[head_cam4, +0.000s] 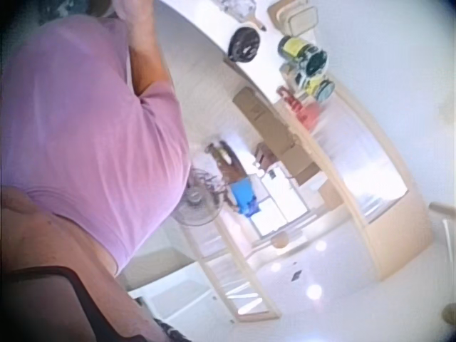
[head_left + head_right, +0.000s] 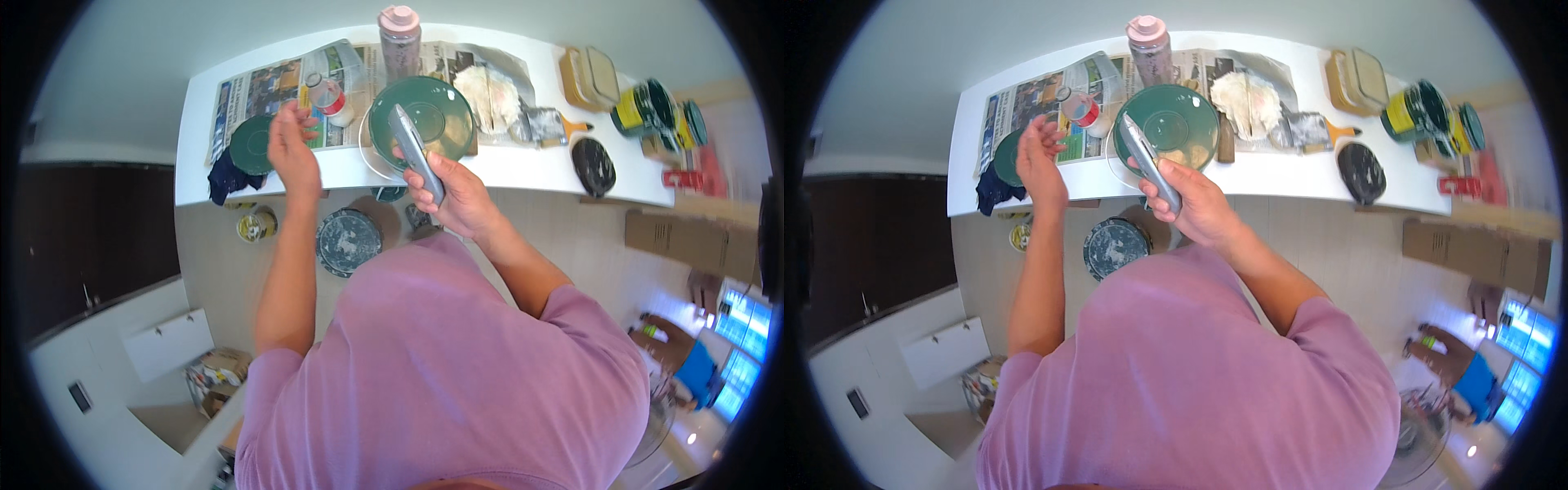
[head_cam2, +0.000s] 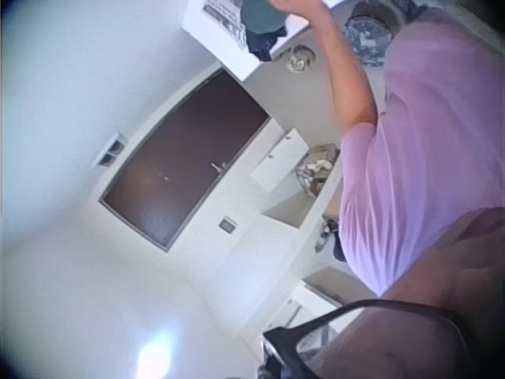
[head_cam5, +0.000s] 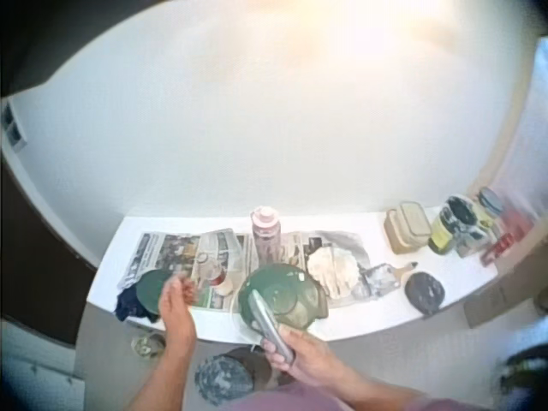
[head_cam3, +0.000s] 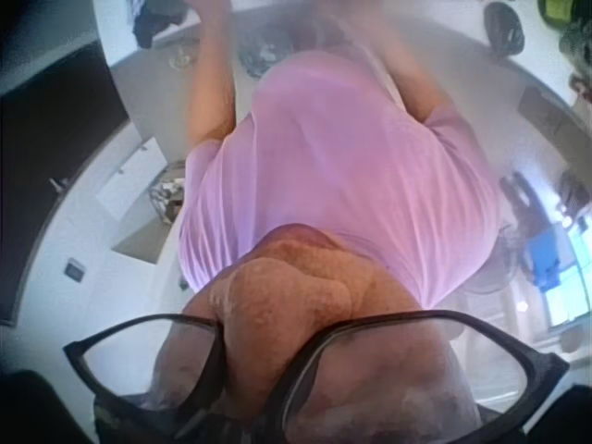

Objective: The person organizes paint supplies on a countertop, then uses a syringe to draw liquid from a bottle and inject it into a paint can. They handle a cloth, paintbrush, and various containers while preparing materials.

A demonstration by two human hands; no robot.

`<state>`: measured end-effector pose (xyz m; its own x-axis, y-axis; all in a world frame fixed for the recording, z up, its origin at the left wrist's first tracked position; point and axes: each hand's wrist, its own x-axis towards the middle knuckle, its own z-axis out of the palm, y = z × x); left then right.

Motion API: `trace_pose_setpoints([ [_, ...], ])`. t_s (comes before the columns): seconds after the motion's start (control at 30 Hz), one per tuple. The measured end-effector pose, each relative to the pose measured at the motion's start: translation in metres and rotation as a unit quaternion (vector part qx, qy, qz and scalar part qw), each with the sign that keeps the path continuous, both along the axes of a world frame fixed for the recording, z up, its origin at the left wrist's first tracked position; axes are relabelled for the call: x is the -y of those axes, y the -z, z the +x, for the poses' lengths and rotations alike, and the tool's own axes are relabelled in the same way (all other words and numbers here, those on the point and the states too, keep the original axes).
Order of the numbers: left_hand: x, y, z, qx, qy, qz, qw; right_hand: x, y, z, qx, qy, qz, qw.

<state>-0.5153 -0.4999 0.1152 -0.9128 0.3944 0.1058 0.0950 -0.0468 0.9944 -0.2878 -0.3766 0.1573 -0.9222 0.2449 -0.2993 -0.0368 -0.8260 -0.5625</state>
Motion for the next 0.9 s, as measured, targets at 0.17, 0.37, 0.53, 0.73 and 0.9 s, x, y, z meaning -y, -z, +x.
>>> trace_pose_setpoints([
  [0.17, 0.011, -0.038, 0.095, 0.069, 0.32, 0.082, 0.941, 0.05, -0.002, 0.005, 0.0, 0.014, 0.035, 0.999],
  [0.37, 0.067, -0.055, 0.112, 0.122, 0.366, 0.11, 0.916, 0.121, -0.001, -0.007, -0.009, 0.07, 0.031, 0.997],
  [0.53, 0.098, -0.059, 0.102, 0.087, 0.4, 0.017, 0.912, 0.152, -0.012, -0.013, 0.061, 0.087, -0.001, 0.994],
  [0.73, 0.088, -0.017, 0.057, -0.003, 0.387, -0.023, 0.922, 0.14, 0.0, -0.015, 0.047, 0.054, -0.012, 0.997],
  [0.9, 0.01, 0.019, -0.048, -0.101, 0.08, -0.085, 0.988, 0.107, -0.009, -0.012, 0.026, 0.079, 0.063, 0.995],
])
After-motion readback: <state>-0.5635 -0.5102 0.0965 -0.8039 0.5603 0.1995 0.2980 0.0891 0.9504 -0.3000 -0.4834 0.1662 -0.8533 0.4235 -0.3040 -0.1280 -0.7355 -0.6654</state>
